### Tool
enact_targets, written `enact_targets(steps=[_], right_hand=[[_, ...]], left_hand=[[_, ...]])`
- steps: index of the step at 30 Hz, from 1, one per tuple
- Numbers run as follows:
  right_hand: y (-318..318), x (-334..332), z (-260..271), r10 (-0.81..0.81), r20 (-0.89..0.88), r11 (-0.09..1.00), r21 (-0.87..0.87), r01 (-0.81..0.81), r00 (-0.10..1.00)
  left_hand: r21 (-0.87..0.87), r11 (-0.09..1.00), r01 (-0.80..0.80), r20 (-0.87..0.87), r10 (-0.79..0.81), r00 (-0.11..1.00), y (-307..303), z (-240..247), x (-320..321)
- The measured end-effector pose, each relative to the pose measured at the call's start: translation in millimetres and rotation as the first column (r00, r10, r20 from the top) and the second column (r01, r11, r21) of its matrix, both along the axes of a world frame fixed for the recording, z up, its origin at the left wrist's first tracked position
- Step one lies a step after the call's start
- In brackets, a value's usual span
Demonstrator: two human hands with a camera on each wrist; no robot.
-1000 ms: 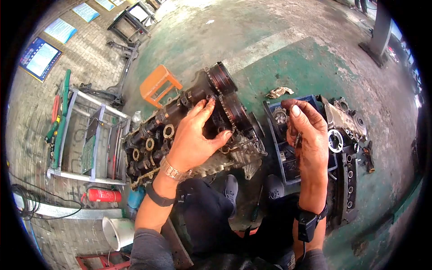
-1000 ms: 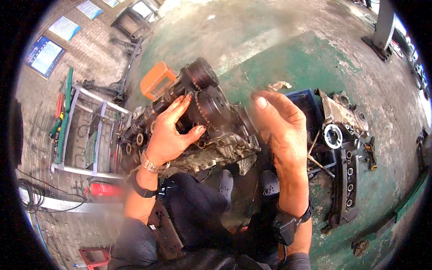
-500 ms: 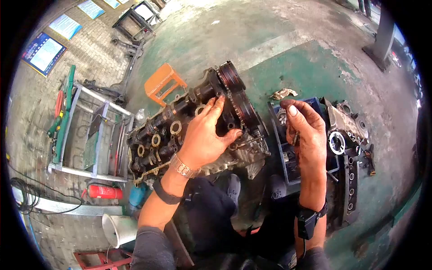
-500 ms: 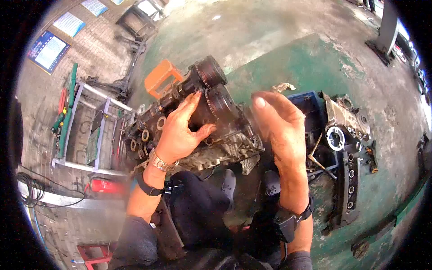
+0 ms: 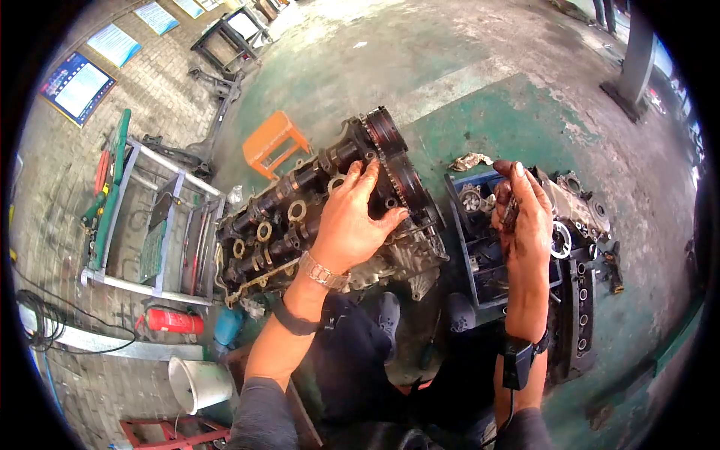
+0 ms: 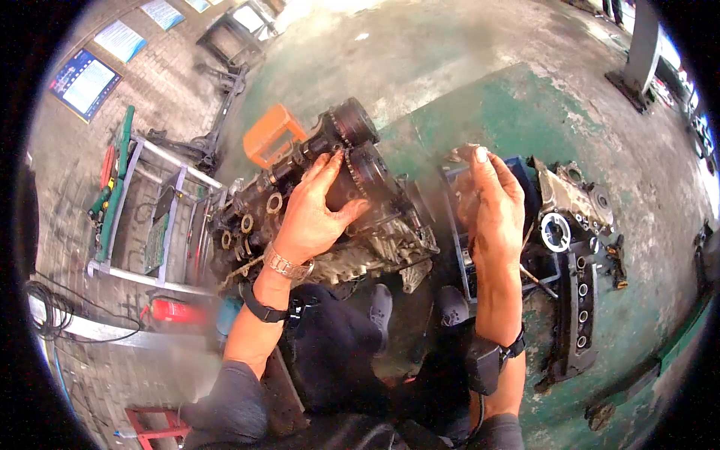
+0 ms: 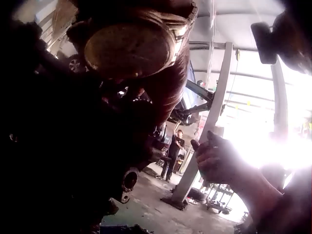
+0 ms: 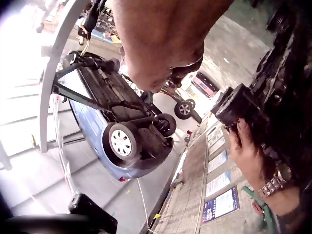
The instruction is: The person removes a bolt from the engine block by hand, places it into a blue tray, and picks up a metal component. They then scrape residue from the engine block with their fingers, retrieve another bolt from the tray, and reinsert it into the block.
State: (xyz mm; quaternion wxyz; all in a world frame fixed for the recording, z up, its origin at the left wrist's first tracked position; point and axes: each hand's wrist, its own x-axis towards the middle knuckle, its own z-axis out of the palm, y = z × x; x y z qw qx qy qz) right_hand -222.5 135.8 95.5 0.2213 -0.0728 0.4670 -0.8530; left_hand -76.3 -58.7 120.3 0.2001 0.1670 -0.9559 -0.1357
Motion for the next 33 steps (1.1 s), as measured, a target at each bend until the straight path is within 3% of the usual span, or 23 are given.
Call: enact_targets(steps=[6, 8, 10, 12, 14, 15, 20, 22, 24, 27, 30, 33], right_hand=[[0, -1, 0, -0.002, -0.001, 1.000, -0.023, 0.002, 1.000], [-1, -2, -2, -0.003, -0.010, 1.000, -0.019, 0.002, 1.000], [-4, 0, -6, -0.009, -0.116, 0.999, 0.050, 0.015, 0.993], [-9, 8, -3, -0.026, -0.111, 0.995, 0.095, 0.037, 0.993], [-10, 16, -6, 0.033, -0.279, 0.993, 0.116, 0.000, 0.960], [-10, 21, -2, 0.083, -0.341, 0.972, 0.237, 0.000, 0.936], [-26, 50, 4, 0.207, -0.691, 0.887, 0.431, 0.165, 0.692], [-37, 60, 3, 0.222, -0.771, 0.871, 0.433, 0.234, 0.597], [-43, 64, 1, 0.283, -0.800, 0.852, 0.463, 0.244, 0.529], [-51, 73, -2, 0.316, -0.747, 0.792, 0.547, 0.271, 0.584], [-56, 72, -3, 0.317, -0.812, 0.785, 0.514, 0.346, 0.490], [-57, 74, -4, 0.299, -0.806, 0.751, 0.528, 0.395, 0.510]], left_hand=[[-0.107, 0.994, 0.009, -0.155, -0.025, 0.988, 2, -12, 4], [0.136, 0.984, 0.117, -0.378, -0.057, 0.924, 2, -14, 5], [0.381, 0.918, 0.108, -0.500, 0.107, 0.860, -1, -11, 7], [0.524, 0.850, 0.040, -0.495, 0.266, 0.827, -9, -4, 9], [0.411, 0.910, 0.047, -0.581, 0.222, 0.783, -24, -7, 8], [0.434, 0.901, 0.025, -0.541, 0.239, 0.806, -27, -8, 10], [0.406, 0.912, -0.055, -0.365, 0.217, 0.905, -35, -8, 26], [0.307, 0.948, 0.083, -0.408, 0.052, 0.912, -43, -16, 33], [0.392, 0.912, 0.116, -0.437, 0.074, 0.897, -42, -16, 36], [0.235, 0.965, 0.119, -0.477, 0.008, 0.879, -41, -22, 37], [0.296, 0.940, 0.173, -0.507, 0.001, 0.862, -43, -22, 40], [0.296, 0.937, 0.187, -0.537, 0.002, 0.843, -44, -24, 40]])
